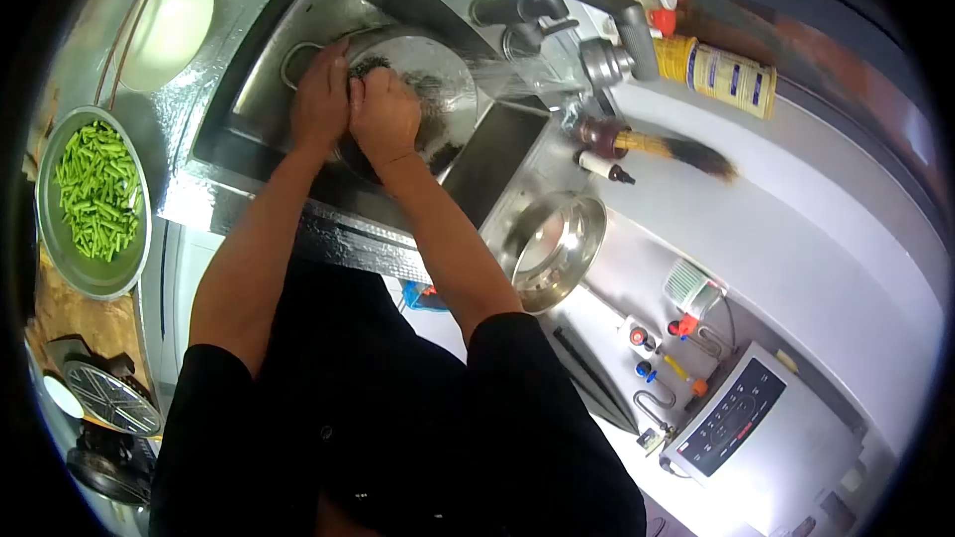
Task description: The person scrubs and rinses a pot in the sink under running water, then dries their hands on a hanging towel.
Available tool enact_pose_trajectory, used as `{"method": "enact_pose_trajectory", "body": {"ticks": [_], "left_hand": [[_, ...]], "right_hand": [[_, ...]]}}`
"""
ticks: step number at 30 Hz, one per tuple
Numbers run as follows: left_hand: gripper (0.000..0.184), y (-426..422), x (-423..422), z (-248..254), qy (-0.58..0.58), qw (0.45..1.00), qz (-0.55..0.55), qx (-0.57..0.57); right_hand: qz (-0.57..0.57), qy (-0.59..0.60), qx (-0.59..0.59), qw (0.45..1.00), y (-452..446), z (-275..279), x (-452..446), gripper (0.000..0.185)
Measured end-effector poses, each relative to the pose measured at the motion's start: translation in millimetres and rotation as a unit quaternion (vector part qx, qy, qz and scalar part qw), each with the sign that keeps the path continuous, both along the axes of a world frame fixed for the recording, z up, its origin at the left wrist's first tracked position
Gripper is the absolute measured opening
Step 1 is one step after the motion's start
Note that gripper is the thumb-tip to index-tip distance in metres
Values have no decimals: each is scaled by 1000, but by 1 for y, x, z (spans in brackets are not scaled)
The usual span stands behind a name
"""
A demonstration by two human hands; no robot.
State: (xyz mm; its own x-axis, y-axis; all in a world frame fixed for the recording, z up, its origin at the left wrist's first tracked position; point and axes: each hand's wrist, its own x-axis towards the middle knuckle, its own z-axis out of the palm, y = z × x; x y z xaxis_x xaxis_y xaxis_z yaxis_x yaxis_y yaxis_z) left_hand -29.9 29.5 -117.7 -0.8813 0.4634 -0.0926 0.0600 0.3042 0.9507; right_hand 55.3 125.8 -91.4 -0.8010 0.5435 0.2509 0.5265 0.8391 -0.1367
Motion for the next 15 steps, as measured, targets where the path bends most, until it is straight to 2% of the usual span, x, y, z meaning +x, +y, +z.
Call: {"method": "enact_pose_trajectory", "body": {"ticks": [3,4,5,7,8,9,11,12,13,14,15], "left_hand": [[43,2,-7,4,17,1000,-3,-26],[44,1,-4,1,29,999,0,-32],[44,1,-2,0,41,998,2,-37],[44,2,-3,-3,30,999,-1,-44],[44,2,-4,-4,22,998,-5,-50],[44,3,-3,-6,25,998,-9,-48],[44,4,-3,-10,17,999,-5,-35],[44,5,-2,-8,19,999,-3,-37],[43,5,-1,-4,9,999,5,-53],[43,3,-1,-1,-1,997,13,-70],[43,1,-1,-2,-1,997,12,-72]], "right_hand": [[-83,-43,-68,993,33,17,27,26],[-137,-34,-63,988,56,19,38,26],[-205,32,-121,971,69,15,43,26],[-182,-3,-22,983,39,9,31,25],[-89,-39,-51,994,20,4,29,20],[-93,-37,-50,994,20,11,32,20],[26,-53,-38,998,28,26,36,19],[-32,-43,-41,998,53,20,41,19],[-156,-26,-53,986,68,21,32,19],[-87,0,-18,996,62,15,31,19],[-83,-36,-5,996,40,4,26,18]]}}
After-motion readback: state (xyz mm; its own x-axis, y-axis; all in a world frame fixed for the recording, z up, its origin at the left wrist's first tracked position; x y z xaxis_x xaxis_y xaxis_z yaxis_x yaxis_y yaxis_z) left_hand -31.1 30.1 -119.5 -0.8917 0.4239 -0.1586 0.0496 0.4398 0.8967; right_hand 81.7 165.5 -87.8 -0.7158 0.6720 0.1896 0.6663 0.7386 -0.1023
